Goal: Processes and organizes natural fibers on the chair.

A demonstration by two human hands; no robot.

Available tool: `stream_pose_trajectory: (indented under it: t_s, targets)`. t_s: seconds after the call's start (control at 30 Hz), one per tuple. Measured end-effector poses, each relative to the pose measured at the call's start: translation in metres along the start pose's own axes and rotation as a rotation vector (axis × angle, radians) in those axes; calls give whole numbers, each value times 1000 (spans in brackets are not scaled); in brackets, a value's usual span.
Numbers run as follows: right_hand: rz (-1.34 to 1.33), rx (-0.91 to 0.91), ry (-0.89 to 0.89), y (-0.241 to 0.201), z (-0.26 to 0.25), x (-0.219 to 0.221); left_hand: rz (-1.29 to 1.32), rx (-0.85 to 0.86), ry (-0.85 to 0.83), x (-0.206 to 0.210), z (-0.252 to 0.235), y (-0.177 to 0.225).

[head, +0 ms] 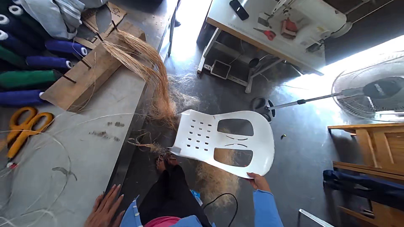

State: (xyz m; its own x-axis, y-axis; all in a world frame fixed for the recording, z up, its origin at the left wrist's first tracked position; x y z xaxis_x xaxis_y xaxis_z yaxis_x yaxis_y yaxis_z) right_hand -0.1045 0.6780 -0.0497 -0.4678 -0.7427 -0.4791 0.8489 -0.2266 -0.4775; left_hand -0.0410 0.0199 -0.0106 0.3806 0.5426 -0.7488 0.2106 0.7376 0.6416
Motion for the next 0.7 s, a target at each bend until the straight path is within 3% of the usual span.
stream_pose_trajectory:
  t_s: [0.2, 0.43, 0.57, 0.7]
  targets:
    - [76, -33, 44, 10, -15, -18, -71, 52, 2, 3, 3, -3]
    - [102, -85, 281, 10, -25, -38, -132, 119, 126, 10, 7, -13]
    - [385, -77, 502, -1, -27, -45, -142, 121, 166, 14, 6, -14]
    - [626, -66, 534, -3, -27, -43, -178, 134, 213, 16, 6, -16]
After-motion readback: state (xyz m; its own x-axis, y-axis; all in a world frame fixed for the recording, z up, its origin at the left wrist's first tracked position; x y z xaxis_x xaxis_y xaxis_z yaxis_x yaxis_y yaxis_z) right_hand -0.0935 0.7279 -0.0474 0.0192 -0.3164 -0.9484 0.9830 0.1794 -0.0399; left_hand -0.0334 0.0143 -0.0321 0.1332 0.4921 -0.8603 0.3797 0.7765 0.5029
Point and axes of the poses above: each hand's wrist, its own z-axis away from the middle knuckle, its own x-axis out of the palm, y = z × x, the point moved 4 cm from there along -z, towards the middle knuckle, and after that the axes turned 13 degrees about z, right-handed, at the moved point
